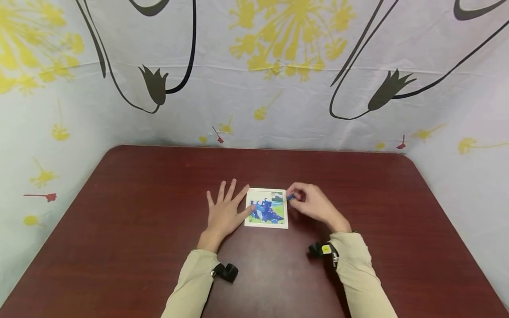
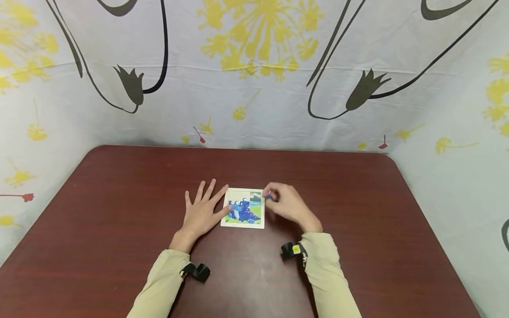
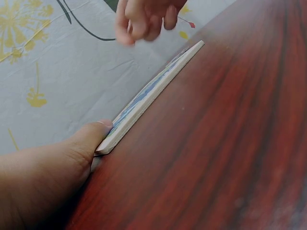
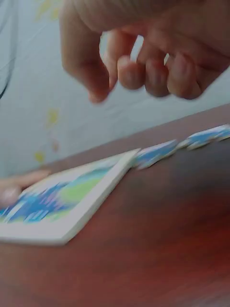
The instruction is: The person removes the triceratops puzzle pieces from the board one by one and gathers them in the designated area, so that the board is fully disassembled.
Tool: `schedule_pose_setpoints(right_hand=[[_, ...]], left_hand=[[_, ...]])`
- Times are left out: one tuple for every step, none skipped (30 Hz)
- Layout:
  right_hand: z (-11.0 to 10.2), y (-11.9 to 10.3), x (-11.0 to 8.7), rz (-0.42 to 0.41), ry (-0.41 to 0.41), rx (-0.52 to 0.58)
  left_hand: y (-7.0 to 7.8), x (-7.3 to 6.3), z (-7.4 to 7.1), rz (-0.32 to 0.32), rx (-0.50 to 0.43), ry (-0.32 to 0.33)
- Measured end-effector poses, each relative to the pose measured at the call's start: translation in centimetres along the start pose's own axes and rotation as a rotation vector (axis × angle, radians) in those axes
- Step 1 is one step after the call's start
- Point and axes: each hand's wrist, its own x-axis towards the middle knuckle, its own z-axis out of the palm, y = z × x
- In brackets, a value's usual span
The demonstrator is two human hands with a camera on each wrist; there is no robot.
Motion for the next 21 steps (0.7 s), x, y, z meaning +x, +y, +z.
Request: schedule_pose_setpoints(right_hand=[[0.5, -0.3, 0.3, -0.011, -0.043, -0.030], [1.0, -0.6, 0.5, -0.015, -0.075, -0.057], [1.5, -0.8, 0.7, -0.016, -0.099, -0.081], [1.9, -0.9, 0.9, -0.011, -0.112, -0.106], [2.2, -1.0, 1.0, -0.003, -0.119, -0.127], [2.5, -1.0, 1.2, 0.005, -0.123, -0.146], [2.7, -1.0, 1.3, 0.015, -0.128, -0.159], [2.9, -1.0, 1.4, 0.021, -0.132, -0.166], [3.0, -0.9, 1.5, 0.025, -0.137, -0.170], [3.1, -0.9, 1.5, 0.029, -0.143, -0.173], [3.2, -0.8, 1.6, 0.025, -0.147, -0.172], [3.2, -0.8, 1.6, 0.020, -0.150, -0.172], [3.2, -0.8, 1.7, 0.015, -0.150, -0.169], [3.2, -0.8, 1.7, 0.010, -0.148, -0.162], [3.2, -0.8, 1.8, 0.008, -0.145, -0.154], [3.2, -0.9, 1.8, 0.007, -0.144, -0.146], [3.2, -0.9, 1.9, 0.005, -0.144, -0.140], [3.2, -1.0, 1.9, 0.007, -0.144, -0.135], [3.2, -1.0, 1.9, 0.012, -0.144, -0.133], [3.3, -1.0, 1.9, 0.018, -0.144, -0.131], [3.3, -1.1, 1.9, 0.026, -0.142, -0.134]], left_hand=[[0.0, 0.0, 0.0, -0.002, 0.001, -0.002], [-0.1, 0.0, 0.0, -0.001, 0.002, -0.002], [-0.1, -0.1, 0.1, 0.001, 0.002, 0.000], [-0.2, -0.1, 0.1, 0.001, 0.001, 0.001], [-0.2, -0.1, 0.1, -0.001, 0.003, -0.003], [-0.2, -0.1, 0.1, -0.002, 0.003, -0.004], [-0.1, -0.1, 0.1, -0.003, 0.004, -0.006], [-0.1, -0.1, 0.1, -0.006, 0.004, -0.012], [-0.1, -0.1, 0.0, -0.010, 0.005, -0.017], [-0.1, -0.1, 0.0, -0.013, 0.007, -0.023], [-0.1, -0.1, 0.0, -0.014, 0.009, -0.026], [0.0, -0.1, 0.0, -0.013, 0.010, -0.025], [0.0, -0.1, 0.0, -0.012, 0.011, -0.023], [-0.1, -0.1, 0.0, -0.011, 0.010, -0.022], [-0.1, 0.0, -0.1, -0.011, 0.011, -0.021], [-0.1, 0.0, 0.0, -0.011, 0.009, -0.021], [-0.1, 0.1, 0.0, -0.011, 0.008, -0.022], [-0.1, 0.1, 0.0, -0.011, 0.006, -0.023], [-0.1, 0.1, 0.0, -0.013, 0.005, -0.026], [-0.2, 0.1, 0.0, -0.015, 0.005, -0.027], [-0.2, 0.1, 0.0, -0.015, 0.005, -0.026]])
